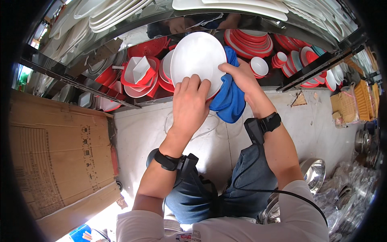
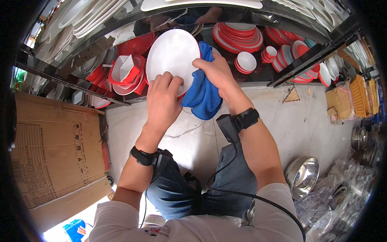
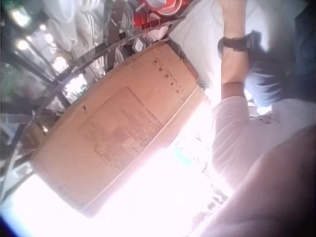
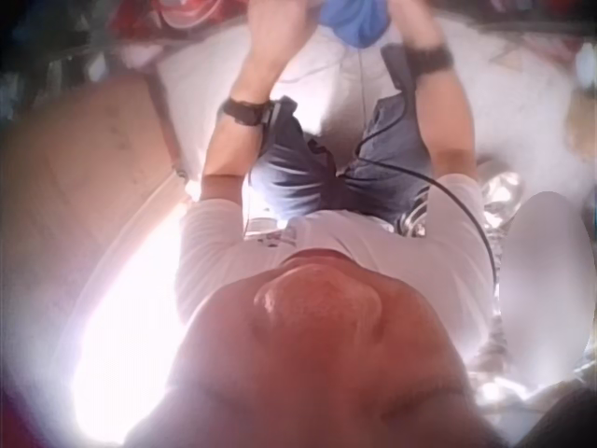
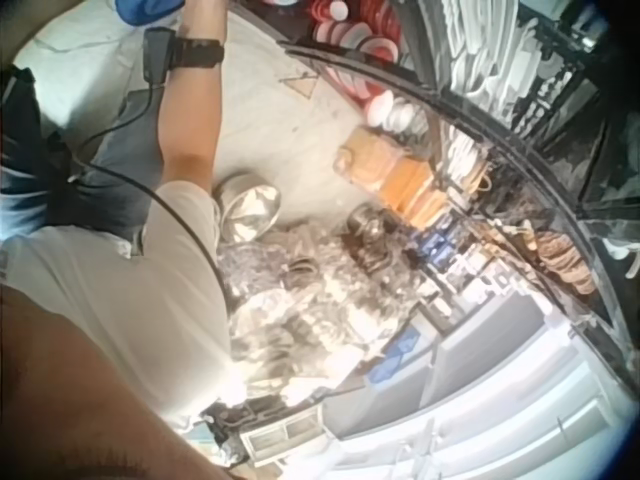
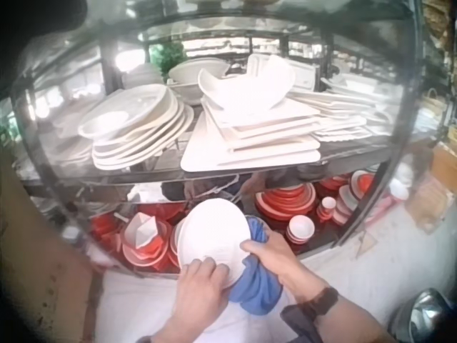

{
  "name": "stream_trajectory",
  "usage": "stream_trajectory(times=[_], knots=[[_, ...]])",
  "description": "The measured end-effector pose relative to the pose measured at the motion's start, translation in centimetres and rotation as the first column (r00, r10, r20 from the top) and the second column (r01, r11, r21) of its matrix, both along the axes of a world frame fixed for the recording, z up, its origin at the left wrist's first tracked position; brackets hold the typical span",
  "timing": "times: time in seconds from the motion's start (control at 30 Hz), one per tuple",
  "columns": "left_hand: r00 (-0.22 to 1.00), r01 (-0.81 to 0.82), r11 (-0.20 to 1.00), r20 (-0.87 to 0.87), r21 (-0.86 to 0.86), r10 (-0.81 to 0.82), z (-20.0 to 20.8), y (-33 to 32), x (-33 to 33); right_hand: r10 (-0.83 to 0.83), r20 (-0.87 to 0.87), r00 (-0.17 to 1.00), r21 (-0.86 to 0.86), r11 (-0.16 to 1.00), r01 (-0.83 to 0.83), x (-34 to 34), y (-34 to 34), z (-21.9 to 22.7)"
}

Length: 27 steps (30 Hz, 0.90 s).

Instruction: The person sits on the floor in front of a metal dish rack and wipes red and white bowls and plates with a blue cloth. The person handles items one at a time, wiping the interior and exterior surfaces before placing them back into the rack.

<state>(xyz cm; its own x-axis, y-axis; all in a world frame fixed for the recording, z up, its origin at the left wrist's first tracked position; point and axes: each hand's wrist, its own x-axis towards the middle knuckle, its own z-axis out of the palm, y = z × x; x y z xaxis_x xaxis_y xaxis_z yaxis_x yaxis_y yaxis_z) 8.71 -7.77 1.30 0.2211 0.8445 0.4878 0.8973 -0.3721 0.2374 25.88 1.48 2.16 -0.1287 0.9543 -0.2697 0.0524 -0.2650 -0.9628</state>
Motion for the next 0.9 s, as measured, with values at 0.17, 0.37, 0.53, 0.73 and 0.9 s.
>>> stream_trajectory(times=[0.17, 0.37, 0.53, 0.73, 0.9], knots=[[0.998, 0.026, 0.999, -0.059, -0.043, -0.029, 0.0, -0.3, 0.3, 0.041, 0.092, 0.995, 0.024, 0.999, -0.044, -0.3, -0.2, 0.2], [0.995, 0.094, 0.992, -0.007, -0.078, -0.095, -0.8, 0.1, 0.1, 0.049, 0.087, 0.995, 0.038, 0.998, -0.052, -0.5, -0.1, -0.5], [0.988, 0.098, 0.988, 0.133, -0.121, -0.082, -0.4, 0.1, -0.1, 0.038, 0.027, 0.999, 0.047, 0.998, -0.039, -0.9, 0.0, -0.5], [0.457, 0.214, 0.912, 0.861, -0.349, 0.222, -0.8, 1.2, 0.2, 0.060, -0.056, 0.997, 0.149, 0.988, -0.051, -2.1, -0.1, -2.1], [0.061, 0.232, 0.934, 0.963, -0.270, 0.264, -0.4, 1.2, 0.4, 0.051, 0.160, 0.986, 0.437, 0.892, -0.117, -3.5, -1.9, -0.8]])
